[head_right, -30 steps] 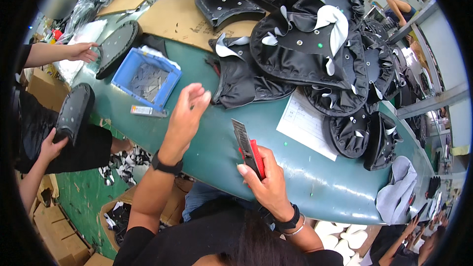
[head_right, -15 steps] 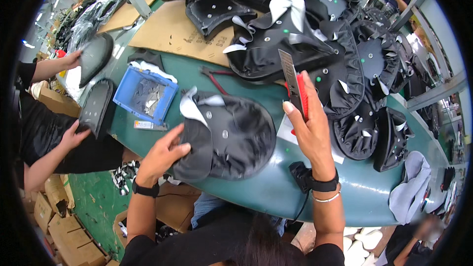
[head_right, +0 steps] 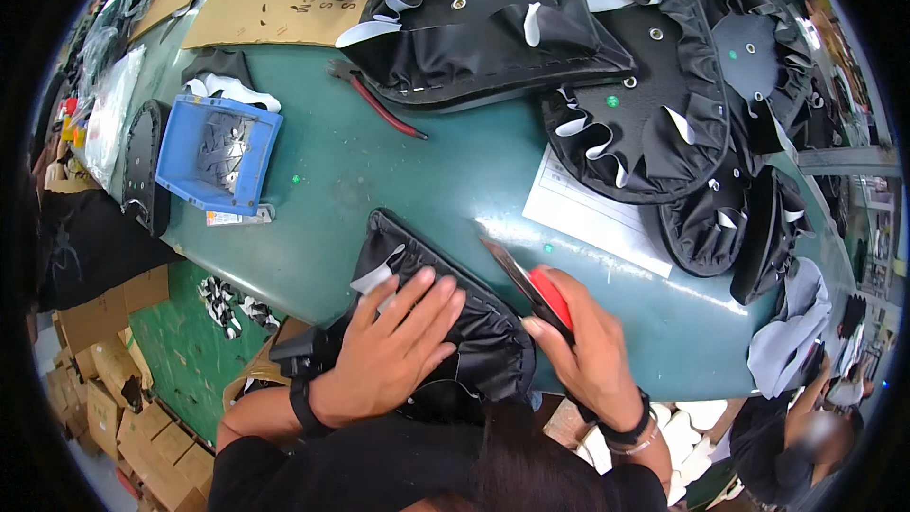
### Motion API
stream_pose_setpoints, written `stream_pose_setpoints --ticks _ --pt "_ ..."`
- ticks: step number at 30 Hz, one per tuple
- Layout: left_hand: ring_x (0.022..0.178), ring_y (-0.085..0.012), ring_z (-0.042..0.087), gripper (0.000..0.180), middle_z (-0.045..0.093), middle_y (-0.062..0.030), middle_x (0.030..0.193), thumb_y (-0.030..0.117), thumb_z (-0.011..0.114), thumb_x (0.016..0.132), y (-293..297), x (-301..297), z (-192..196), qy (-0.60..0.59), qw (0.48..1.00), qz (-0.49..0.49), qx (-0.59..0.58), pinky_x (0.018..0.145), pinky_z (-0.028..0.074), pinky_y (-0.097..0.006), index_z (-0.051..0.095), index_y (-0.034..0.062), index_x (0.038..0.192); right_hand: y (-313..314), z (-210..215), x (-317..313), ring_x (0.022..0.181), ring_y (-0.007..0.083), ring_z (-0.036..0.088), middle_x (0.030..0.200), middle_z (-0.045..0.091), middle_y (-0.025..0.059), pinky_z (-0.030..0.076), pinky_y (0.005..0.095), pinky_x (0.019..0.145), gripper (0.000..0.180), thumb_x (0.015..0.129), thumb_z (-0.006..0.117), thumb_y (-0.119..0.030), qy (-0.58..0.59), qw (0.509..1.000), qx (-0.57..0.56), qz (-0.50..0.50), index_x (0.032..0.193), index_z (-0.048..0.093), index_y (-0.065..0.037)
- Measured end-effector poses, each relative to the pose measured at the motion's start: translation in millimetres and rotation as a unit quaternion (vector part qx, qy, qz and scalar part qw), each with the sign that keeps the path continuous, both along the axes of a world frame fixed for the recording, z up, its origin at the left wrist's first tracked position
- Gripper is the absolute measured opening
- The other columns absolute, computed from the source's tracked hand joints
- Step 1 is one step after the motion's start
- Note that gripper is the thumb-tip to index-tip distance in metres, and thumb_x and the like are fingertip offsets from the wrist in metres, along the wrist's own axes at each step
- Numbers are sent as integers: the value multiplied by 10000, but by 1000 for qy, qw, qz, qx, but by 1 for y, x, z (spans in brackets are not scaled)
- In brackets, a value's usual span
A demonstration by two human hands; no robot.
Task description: The person trims excess fabric from upholstered chair parts using a utility knife.
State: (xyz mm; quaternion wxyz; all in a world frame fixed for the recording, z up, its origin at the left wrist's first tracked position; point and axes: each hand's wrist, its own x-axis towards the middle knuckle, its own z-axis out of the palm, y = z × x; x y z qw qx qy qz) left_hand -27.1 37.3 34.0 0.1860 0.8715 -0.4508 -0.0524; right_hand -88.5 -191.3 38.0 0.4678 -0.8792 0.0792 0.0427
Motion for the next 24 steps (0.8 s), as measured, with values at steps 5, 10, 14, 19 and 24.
stream_pose_setpoints --ticks 5,10,14,19,24 --pt "1165 -278 543 437 593 -129 1189 180 472 852 10 -12 -17 3 998 -3 -55 1083 357 -450 601 -23 1217 -10 31 15 640 266 624 781 584 69 498 339 533 601 812 720 -145 15 956 -197 217 1375 512 -183" --pt "1091 -240 582 383 621 -108 1115 174 500 836 6 -5 -20 -3 996 17 -86 1037 412 -420 657 0 1139 3 34 50 560 261 561 702 483 103 470 341 484 644 809 603 -71 3 905 -266 332 1410 472 -262" --pt "1064 -218 597 374 627 -85 1086 165 514 823 7 -2 -19 1 996 22 -89 1033 417 -413 664 15 1131 -4 42 39 556 288 556 697 468 136 467 375 483 662 803 555 -64 52 896 -266 351 1423 436 -263" --pt "935 -188 600 404 614 -63 992 132 523 799 12 9 -2 -3 999 4 -48 919 458 -381 651 18 1165 -26 55 -19 526 304 535 695 466 150 455 390 488 630 821 534 -64 161 905 -264 293 1421 438 -227" --pt "917 -237 531 134 569 -59 920 99 654 789 -19 52 -5 45 988 -93 -111 807 412 -368 606 69 910 -29 48 -21 499 260 506 639 439 106 421 373 458 612 836 599 -82 122 922 -254 265 1415 447 -213"
